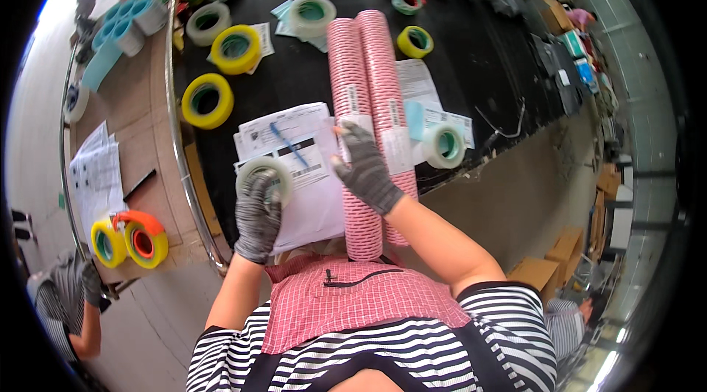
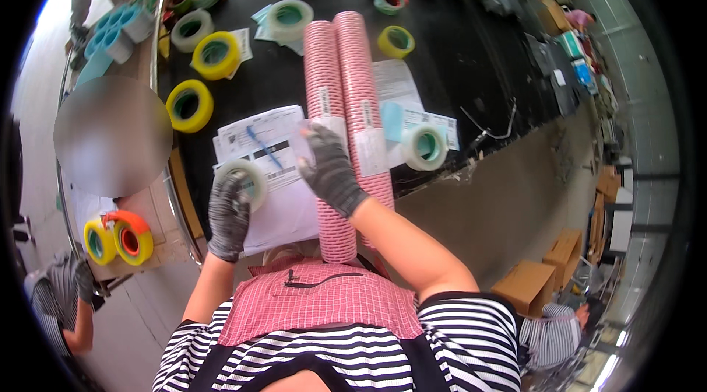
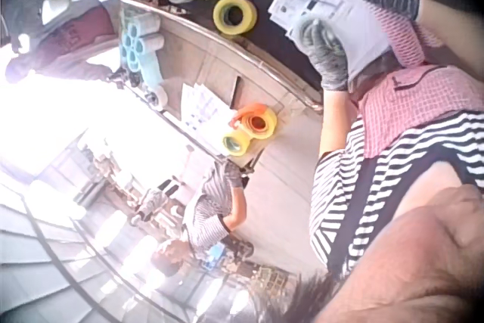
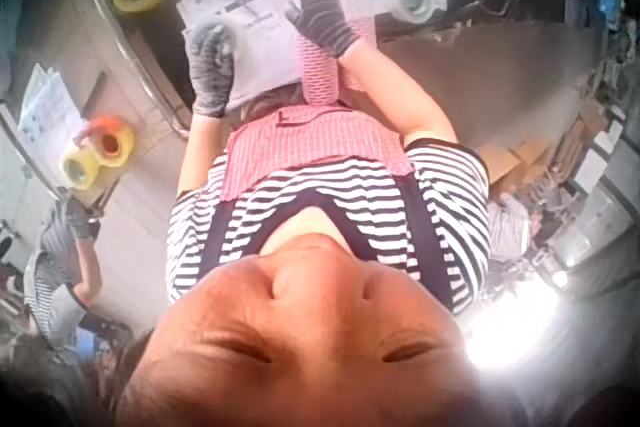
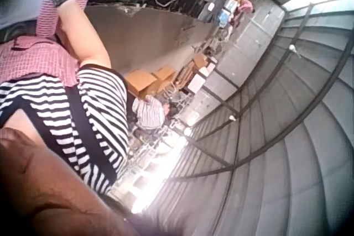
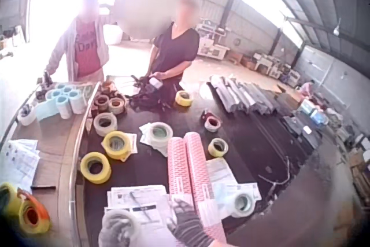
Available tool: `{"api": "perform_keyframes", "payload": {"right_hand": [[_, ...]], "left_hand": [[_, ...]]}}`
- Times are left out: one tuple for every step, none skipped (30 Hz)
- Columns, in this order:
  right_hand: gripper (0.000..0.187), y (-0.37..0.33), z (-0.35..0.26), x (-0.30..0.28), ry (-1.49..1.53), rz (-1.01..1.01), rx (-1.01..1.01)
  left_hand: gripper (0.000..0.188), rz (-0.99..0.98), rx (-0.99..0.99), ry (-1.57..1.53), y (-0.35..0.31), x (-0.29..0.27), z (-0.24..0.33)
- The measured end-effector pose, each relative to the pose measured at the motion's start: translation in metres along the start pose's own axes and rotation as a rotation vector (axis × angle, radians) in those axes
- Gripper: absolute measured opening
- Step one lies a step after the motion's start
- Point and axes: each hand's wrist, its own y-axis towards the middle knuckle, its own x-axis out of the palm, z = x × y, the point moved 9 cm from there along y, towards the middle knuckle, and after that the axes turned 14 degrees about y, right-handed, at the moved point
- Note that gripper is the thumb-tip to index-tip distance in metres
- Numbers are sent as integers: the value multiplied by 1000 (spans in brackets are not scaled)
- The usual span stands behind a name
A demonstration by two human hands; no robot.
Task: The person picks up pink mesh-wrapped tubes, peels labels from a sheet, and applies the labels to the tubes before placing them back on the table.
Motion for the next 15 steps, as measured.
{"api": "perform_keyframes", "payload": {"right_hand": [[62, -17, 12, -29, -58, 52, 54], [65, -37, 25, -54, -137, 73, 148], [67, -61, 38, -75, -209, 93, 240], [70, -100, 59, -84, -260, 87, 319], [72, -137, 79, -88, -299, 81, 401], [78, -155, 90, -89, -69, 41, 568], [82, -171, 97, -87, 150, 19, 728], [82, -177, 96, -89, 225, 37, 712], [82, -180, 95, -90, 299, 52, 694], [79, -179, 93, -91, 343, 51, 657], [73, -179, 96, -94, 411, 5, 667], [69, -179, 104, -104, 383, 19, 707], [65, -177, 114, -111, 367, 24, 737], [61, -167, 118, -135, 229, 75, 599], [56, -157, 123, -160, 95, 127, 459]], "left_hand": [[42, -80, 17, -124, -6, 20, 12], [45, -218, -74, -255, -13, 45, 26], [49, -356, -169, -380, -24, 71, 41], [64, -408, -102, -333, -35, 104, 50], [80, -547, -169, -300, -45, 126, 65], [85, -542, -126, -226, -50, 144, 71], [92, -539, -83, -148, -50, 153, 84], [95, -534, -100, -130, -52, 157, 89], [99, -527, -120, -115, -54, 159, 93], [102, -522, -141, -90, -54, 157, 101], [106, -544, -187, -64, -53, 156, 106], [106, -514, -207, -57, -52, 158, 109], [106, -474, -236, -39, -54, 157, 105], [108, -426, -250, 2, -56, 159, 101], [109, -383, -275, 37, -56, 162, 96]]}}
